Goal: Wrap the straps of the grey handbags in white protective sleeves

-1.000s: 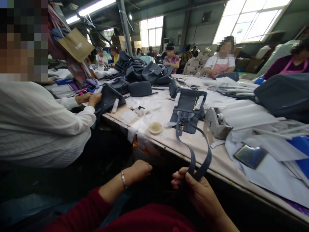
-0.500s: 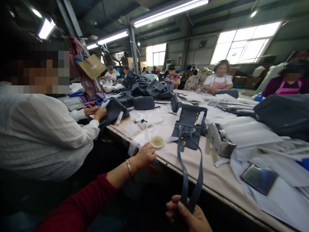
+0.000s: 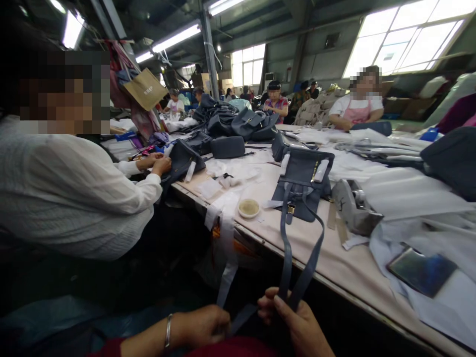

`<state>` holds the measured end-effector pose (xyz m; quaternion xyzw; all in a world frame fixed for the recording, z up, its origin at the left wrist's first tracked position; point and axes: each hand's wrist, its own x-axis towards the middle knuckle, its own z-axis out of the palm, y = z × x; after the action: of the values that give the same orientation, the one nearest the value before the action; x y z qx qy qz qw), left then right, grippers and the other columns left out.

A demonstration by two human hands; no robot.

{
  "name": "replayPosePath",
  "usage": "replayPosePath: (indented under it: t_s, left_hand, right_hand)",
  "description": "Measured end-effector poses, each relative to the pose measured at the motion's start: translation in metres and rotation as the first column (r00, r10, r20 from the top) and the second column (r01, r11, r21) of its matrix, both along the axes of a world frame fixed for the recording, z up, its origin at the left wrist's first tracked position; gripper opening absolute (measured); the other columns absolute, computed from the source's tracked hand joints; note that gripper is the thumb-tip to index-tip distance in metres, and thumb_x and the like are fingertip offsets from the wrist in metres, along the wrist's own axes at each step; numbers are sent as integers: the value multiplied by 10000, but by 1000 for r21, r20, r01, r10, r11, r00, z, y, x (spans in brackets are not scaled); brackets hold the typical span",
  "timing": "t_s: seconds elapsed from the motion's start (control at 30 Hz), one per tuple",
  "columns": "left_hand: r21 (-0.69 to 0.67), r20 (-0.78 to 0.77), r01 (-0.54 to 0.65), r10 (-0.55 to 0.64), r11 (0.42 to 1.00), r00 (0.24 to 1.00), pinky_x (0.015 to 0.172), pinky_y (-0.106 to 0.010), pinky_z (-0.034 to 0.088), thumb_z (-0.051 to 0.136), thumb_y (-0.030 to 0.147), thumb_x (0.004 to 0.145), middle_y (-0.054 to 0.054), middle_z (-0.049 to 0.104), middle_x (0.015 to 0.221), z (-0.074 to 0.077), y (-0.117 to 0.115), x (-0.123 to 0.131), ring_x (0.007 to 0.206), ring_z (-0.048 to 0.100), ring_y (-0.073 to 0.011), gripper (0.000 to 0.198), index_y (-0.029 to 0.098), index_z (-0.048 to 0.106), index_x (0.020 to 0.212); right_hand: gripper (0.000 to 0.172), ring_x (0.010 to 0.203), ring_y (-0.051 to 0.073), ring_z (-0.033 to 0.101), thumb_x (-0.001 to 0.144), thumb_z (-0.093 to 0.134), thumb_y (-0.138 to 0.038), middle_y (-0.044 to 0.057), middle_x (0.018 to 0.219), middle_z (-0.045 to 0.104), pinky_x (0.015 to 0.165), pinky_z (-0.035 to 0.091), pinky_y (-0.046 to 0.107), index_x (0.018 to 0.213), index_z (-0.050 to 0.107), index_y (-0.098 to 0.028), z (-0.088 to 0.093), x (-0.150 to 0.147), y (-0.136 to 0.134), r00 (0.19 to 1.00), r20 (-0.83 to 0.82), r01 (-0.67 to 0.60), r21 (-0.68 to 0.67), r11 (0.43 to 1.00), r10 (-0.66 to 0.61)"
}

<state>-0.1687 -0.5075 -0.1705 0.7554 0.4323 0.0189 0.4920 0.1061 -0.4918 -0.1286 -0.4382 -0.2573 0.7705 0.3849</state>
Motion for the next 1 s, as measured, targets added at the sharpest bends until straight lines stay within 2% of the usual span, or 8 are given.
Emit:
replayPosePath:
  t_s: [0.13, 0.2, 0.27, 0.4, 0.53, 0.7, 0.9, 1.0]
  left_hand:
    - [-122, 234, -557, 569, 821, 788, 540, -197, 390, 550, 294, 836, 17, 570, 643, 19, 11, 15, 581, 498, -98, 160, 155, 610, 785]
    - [-213, 365, -660, 685, 721, 631, 511, -202, 381, 534, 385, 874, 29, 525, 612, 37, 22, 30, 533, 463, -91, 241, 156, 576, 814]
    - [-247, 456, -631, 663, 735, 594, 515, -207, 390, 557, 409, 873, 21, 542, 624, 51, 27, 44, 529, 471, -90, 262, 152, 580, 833]
    - [-213, 499, -415, 464, 884, 732, 547, -213, 410, 609, 347, 848, -13, 606, 638, 54, 19, 61, 559, 517, -101, 229, 129, 659, 797]
    - [-248, 449, -356, 433, 901, 782, 618, -239, 458, 670, 358, 803, -42, 662, 714, 46, 13, 54, 647, 583, -140, 244, 123, 719, 848]
    - [-277, 607, -279, 392, 920, 691, 876, -324, 477, 610, 519, 855, -127, 679, 1102, 67, 32, 48, 982, 620, -234, 504, 131, 670, 1172]
    - [-375, 534, -567, 671, 733, 515, 645, -262, 451, 626, 529, 832, -52, 645, 717, 66, 50, 75, 664, 561, -143, 430, 107, 711, 826]
    - [-525, 489, -577, 777, 626, 397, 712, -294, 481, 669, 483, 801, -76, 682, 769, 55, 50, 79, 712, 605, -165, 393, 98, 723, 856]
  right_hand:
    - [395, 801, 239, 704, 788, 741, -479, 138, 938, 752, 780, 526, 385, 984, 723, -137, 6, -5, 0, 990, 10, -139, 21, 990, 139]
    - [377, 806, 233, 699, 807, 722, -475, 150, 1023, 734, 738, 523, 361, 974, 727, -136, 10, -9, 1, 978, 3, -209, 36, 977, 209]
    - [338, 784, 205, 688, 815, 716, -453, 149, 1190, 679, 716, 519, 343, 967, 734, -152, 14, -11, 4, 969, -44, -242, 48, 969, 244]
    - [285, 752, 165, 648, 823, 709, -419, 122, 1356, 569, 735, 518, 349, 978, 740, -182, 21, -7, 12, 974, -94, -195, 102, 976, 204]
    - [269, 736, 158, 592, 833, 701, -408, 77, 994, 673, 677, 471, 291, 969, 736, -178, 21, -2, 19, 991, -23, -128, 155, 980, 133]
    - [314, 633, 126, 487, 870, 648, -451, 9, 695, 566, 605, 384, 260, 951, 706, -154, 18, -16, 18, 941, 206, -321, 287, 903, 269]
    - [355, 696, 154, 483, 885, 599, -489, 38, 779, 580, 645, 388, 288, 887, 680, -143, 16, -25, 14, 885, 326, -444, 368, 817, 333]
    - [360, 658, 147, 457, 895, 575, -496, 20, 725, 551, 624, 375, 290, 896, 679, -150, 14, -21, 12, 866, 367, -463, 331, 823, 339]
